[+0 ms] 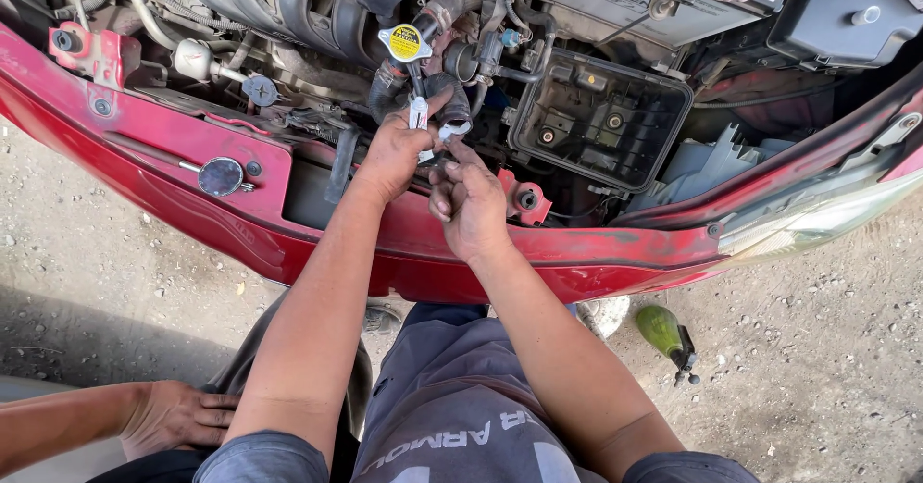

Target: The person works on a car engine with the hood open, using a wrench to tighten a bolt on a hose connection. They then wipe the area with a cloth and continue to adjust the hose and surrounding components by hand.

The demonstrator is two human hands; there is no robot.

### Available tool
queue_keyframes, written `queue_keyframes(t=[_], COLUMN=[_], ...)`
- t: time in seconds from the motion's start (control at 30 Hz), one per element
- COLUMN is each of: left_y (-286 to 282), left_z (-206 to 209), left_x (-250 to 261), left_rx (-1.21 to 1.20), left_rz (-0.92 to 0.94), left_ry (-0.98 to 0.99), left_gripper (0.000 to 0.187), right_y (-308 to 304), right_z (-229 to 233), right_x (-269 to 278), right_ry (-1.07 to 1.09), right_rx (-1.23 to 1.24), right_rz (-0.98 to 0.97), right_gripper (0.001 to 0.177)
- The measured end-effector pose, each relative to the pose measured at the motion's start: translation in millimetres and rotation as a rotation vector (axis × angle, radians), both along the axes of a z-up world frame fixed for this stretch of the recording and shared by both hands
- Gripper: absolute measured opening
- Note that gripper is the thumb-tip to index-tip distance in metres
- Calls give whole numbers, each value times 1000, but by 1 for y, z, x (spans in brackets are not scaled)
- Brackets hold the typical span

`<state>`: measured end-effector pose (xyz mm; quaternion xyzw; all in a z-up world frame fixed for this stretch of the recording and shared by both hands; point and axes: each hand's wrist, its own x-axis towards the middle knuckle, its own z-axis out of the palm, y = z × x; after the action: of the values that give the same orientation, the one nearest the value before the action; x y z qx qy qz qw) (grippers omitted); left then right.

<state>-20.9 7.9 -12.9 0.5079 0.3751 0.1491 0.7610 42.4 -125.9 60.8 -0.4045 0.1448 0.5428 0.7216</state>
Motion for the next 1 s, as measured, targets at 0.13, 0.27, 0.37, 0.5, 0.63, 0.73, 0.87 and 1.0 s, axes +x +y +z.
queue_keyframes(t=[0.13,0.27,0.37,0.5,0.63,0.73,0.87,1.0], left_y=[-8,-5,-6,-7,-10,-12,-16,-6], left_z=[57,36,33,48,58,56,66,68], left_x=[11,2,-1,6,10,3,5,16], left_rx=[-131,-133,-126,-137,-104,-82,-38,171], left_rz=[33,36,40,36,35,26,68,6], left_ry=[-55,-31,-21,-43,-47,-25,-15,106], left_gripper=[73,74,77,76,75,78,69,27], right_y=[4,14,12,5,14,15,3,14], right_z=[10,11,6,-6,-6,1,14,2], right_x=[-1,-1,-9,-13,-9,-8,4,21], right_ry=[-9,34,-22,-107,-77,-4,-307,-648], right_rx=[-8,45,19,-47,-9,45,17,-16], right_rz=[-80,-65,-19,-30,-49,-20,121,285], right_gripper=[72,77,78,76,82,81,56,74])
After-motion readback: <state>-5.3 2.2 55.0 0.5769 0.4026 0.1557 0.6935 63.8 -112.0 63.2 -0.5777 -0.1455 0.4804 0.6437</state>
